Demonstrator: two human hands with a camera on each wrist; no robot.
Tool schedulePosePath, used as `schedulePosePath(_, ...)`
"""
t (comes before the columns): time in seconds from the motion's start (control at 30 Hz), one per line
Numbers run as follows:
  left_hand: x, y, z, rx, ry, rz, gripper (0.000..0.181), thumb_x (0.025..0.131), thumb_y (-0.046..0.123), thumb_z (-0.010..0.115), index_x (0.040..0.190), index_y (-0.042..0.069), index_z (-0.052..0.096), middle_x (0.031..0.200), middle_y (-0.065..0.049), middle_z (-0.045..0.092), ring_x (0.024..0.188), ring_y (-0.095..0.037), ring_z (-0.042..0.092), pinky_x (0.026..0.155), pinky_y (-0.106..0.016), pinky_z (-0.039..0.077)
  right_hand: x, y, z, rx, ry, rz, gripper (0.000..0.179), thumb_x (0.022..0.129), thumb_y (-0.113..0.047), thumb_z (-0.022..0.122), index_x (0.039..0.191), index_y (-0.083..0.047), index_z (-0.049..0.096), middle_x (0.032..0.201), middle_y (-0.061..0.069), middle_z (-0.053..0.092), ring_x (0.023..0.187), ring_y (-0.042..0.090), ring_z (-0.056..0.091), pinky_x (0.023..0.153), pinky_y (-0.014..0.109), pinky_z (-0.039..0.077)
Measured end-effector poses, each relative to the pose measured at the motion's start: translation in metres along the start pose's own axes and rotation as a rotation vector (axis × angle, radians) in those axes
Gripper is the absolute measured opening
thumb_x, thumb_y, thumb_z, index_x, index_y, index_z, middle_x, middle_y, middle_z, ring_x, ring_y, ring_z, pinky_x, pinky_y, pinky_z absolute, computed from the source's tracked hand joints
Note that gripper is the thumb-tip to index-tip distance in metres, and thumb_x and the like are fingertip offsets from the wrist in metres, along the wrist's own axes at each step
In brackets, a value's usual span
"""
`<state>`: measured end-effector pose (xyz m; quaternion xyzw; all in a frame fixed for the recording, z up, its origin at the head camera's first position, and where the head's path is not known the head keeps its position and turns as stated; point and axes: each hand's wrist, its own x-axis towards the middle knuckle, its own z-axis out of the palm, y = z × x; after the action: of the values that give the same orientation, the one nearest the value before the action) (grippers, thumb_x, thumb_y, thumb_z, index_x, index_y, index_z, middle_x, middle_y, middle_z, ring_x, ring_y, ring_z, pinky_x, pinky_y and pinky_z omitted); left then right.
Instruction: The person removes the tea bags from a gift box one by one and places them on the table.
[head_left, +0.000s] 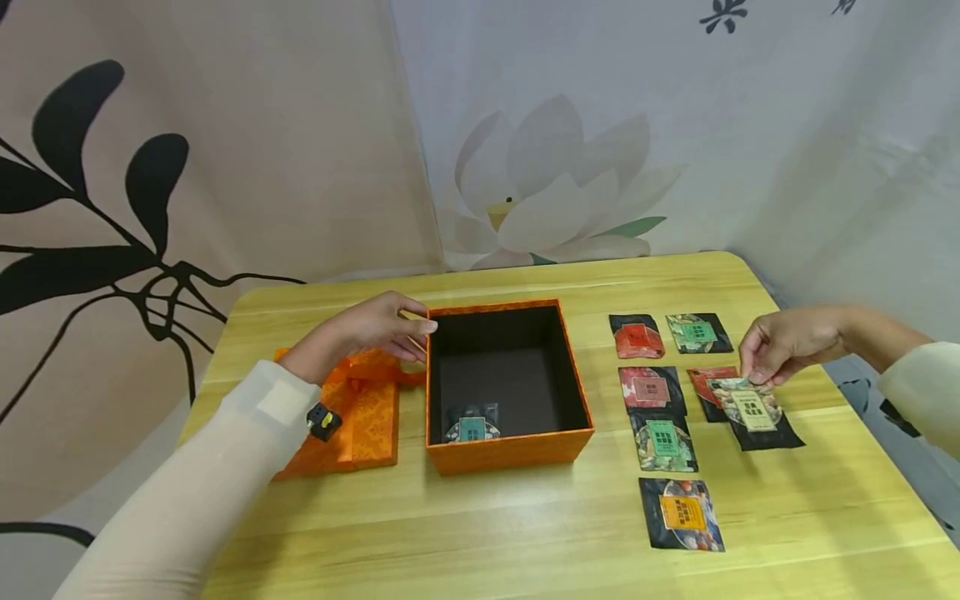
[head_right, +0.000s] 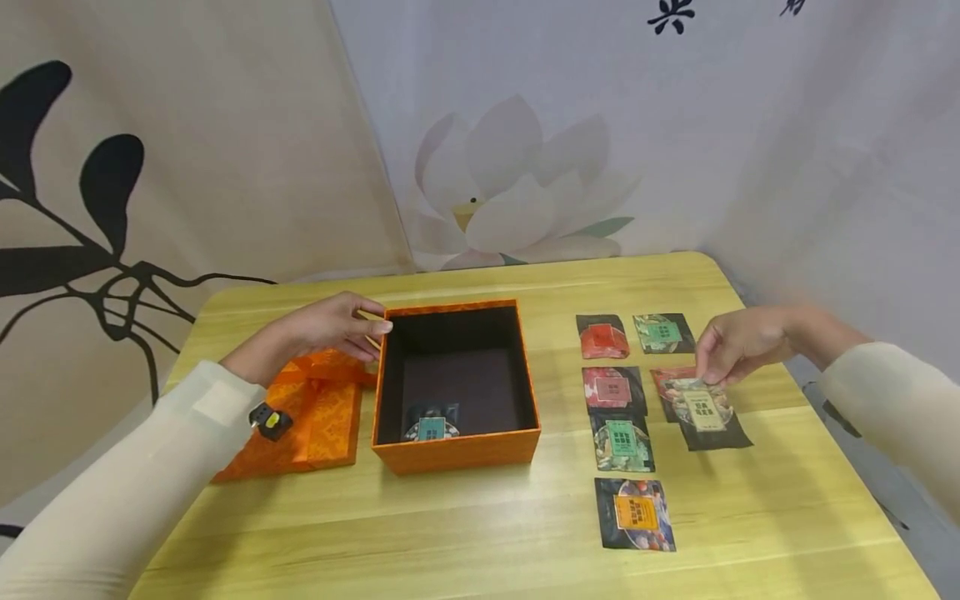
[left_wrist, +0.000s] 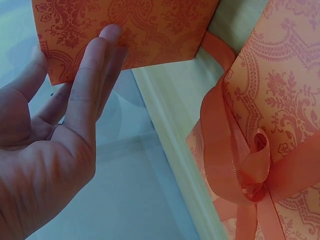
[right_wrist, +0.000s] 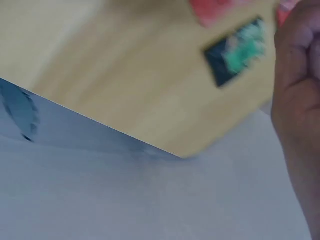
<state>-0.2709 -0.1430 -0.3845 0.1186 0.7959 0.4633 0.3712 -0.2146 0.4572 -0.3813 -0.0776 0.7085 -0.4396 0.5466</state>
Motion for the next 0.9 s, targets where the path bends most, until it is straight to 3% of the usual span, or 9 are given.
schedulePosePath(0.17, 0.001, 0.001, 0.000, -0.004, -0.005, 0.002, 0.069, 0.106, 0.023, 0.061, 0.160, -0.004, 0.028, 0.132, -0.029, 0.065, 0.107, -0.042, 0.072, 0.096, -0.052, 0.057, 0.007, 0.037, 0.009, 0.030, -0.004, 0.016, 0.012, 0.098, 0.001, 0.066, 0.103, 0.007, 0.075, 0.085, 0.000, 0.073, 0.068, 0.006, 0.062, 0.068, 0.023, 0.059)
schedulePosePath(0.4, 0.000, 0.002, 0.000, -0.004, -0.001, -0.001, 0.068, 0.106, 0.022, 0.060, 0.160, -0.004, 0.028, 0.131, -0.031, 0.064, 0.107, -0.042, 0.072, 0.095, -0.052, 0.057, 0.018, 0.068, 0.022, 0.059, -0.010, -0.002, 0.024, 0.096, 0.003, 0.066, 0.106, 0.024, 0.063, 0.083, 0.002, 0.072, 0.066, 0.005, 0.062, 0.063, 0.020, 0.056)
schedulePosePath(0.6, 0.000, 0.002, 0.000, -0.001, 0.001, 0.001, 0.067, 0.106, 0.022, 0.060, 0.160, -0.004, 0.028, 0.129, -0.032, 0.064, 0.105, -0.041, 0.073, 0.095, -0.052, 0.057, 0.022, 0.077, 0.026, 0.035, 0.032, 0.007, 0.027, 0.095, 0.003, 0.067, 0.107, 0.026, 0.059, 0.081, 0.004, 0.070, 0.064, 0.006, 0.062, 0.059, 0.019, 0.053)
schedulePosePath(0.9, -0.001, 0.002, 0.002, -0.007, 0.006, -0.012, 0.066, 0.107, 0.021, 0.059, 0.160, -0.003, 0.029, 0.129, -0.031, 0.064, 0.102, -0.037, 0.074, 0.097, -0.054, 0.056, 0.023, 0.071, 0.030, -0.052, 0.173, 0.107, 0.018, 0.094, -0.001, 0.069, 0.103, 0.014, 0.068, 0.081, 0.010, 0.072, 0.065, 0.012, 0.066, 0.060, 0.025, 0.058)
